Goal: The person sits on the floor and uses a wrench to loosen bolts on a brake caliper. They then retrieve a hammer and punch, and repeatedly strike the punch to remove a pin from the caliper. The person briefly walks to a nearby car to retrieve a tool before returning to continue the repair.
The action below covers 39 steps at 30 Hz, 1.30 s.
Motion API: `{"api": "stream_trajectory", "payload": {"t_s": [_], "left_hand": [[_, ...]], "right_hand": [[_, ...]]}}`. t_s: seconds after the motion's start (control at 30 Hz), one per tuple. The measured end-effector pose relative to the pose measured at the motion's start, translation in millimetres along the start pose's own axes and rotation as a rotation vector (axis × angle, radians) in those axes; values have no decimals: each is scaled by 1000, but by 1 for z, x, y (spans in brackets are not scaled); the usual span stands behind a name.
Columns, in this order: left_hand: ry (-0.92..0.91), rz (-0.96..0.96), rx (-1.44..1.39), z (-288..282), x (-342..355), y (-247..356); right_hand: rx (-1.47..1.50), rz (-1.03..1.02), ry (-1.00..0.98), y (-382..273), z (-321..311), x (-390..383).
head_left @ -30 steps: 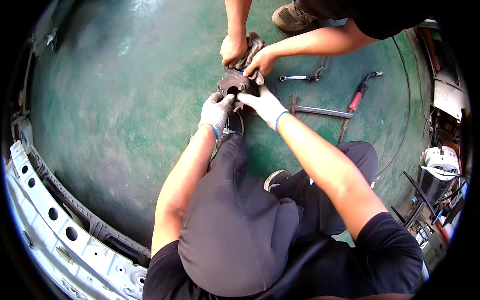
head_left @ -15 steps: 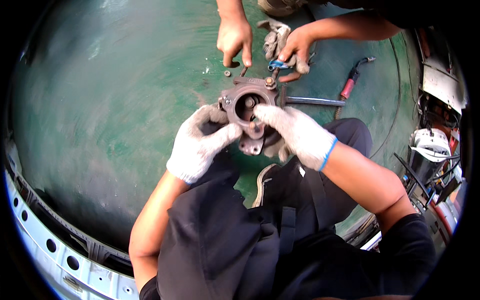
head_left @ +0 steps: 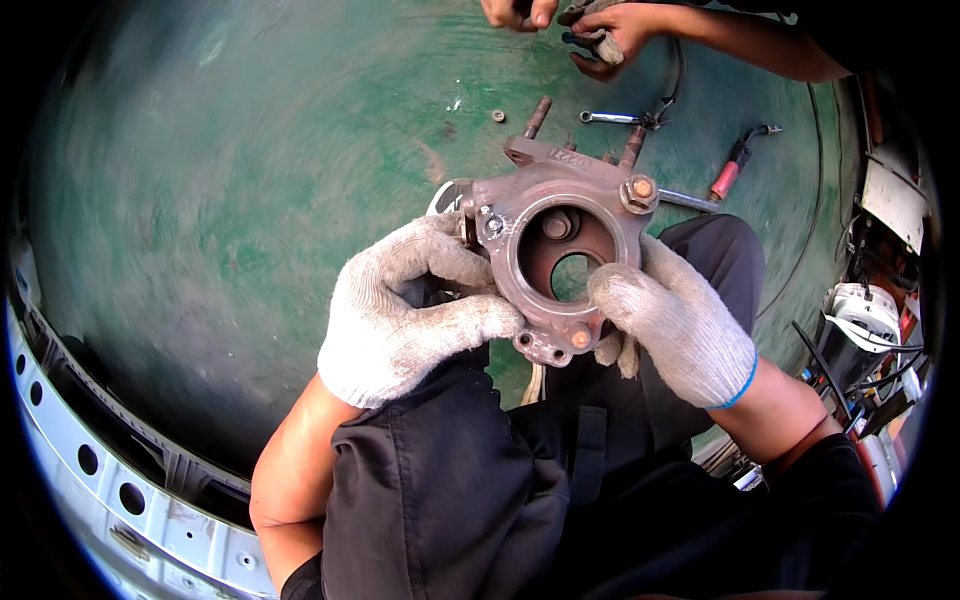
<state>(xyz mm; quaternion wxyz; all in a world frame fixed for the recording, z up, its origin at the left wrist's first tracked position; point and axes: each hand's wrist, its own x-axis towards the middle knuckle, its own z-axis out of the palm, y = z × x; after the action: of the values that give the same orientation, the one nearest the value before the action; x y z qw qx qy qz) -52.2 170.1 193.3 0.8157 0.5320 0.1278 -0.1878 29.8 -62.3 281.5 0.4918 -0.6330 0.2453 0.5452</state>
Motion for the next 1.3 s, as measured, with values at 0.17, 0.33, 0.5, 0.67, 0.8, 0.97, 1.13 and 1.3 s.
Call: {"api": "stream_trajectory", "payload": {"t_s": [0.17, 0.33, 0.5, 0.67, 0.8, 0.97, 1.13, 1.3], "left_hand": [[33, 45, 45, 0, -9, 1], [55, 158, 210, -5, -14, -5], [48, 278, 370, -6, -15, 0], [42, 343, 529, -4, -15, 11], [35, 360, 599, -2, -17, 18], [11, 370, 633, -2, -17, 18], [82, 285, 554, -1, -19, 11], [161, 201, 402, -11, 4, -29]], "right_hand": [[-19, -1, -25, 2, 2, 1], [40, 1, -81, 17, -3, 9], [91, -47, -234, 22, -12, 19], [77, -61, -238, 23, -14, 24], [87, -55, -271, 38, -25, 32], [161, -93, -244, 39, -20, 38], [223, -102, -266, 50, -21, 44], [310, -288, -178, 62, 18, 71]]}}
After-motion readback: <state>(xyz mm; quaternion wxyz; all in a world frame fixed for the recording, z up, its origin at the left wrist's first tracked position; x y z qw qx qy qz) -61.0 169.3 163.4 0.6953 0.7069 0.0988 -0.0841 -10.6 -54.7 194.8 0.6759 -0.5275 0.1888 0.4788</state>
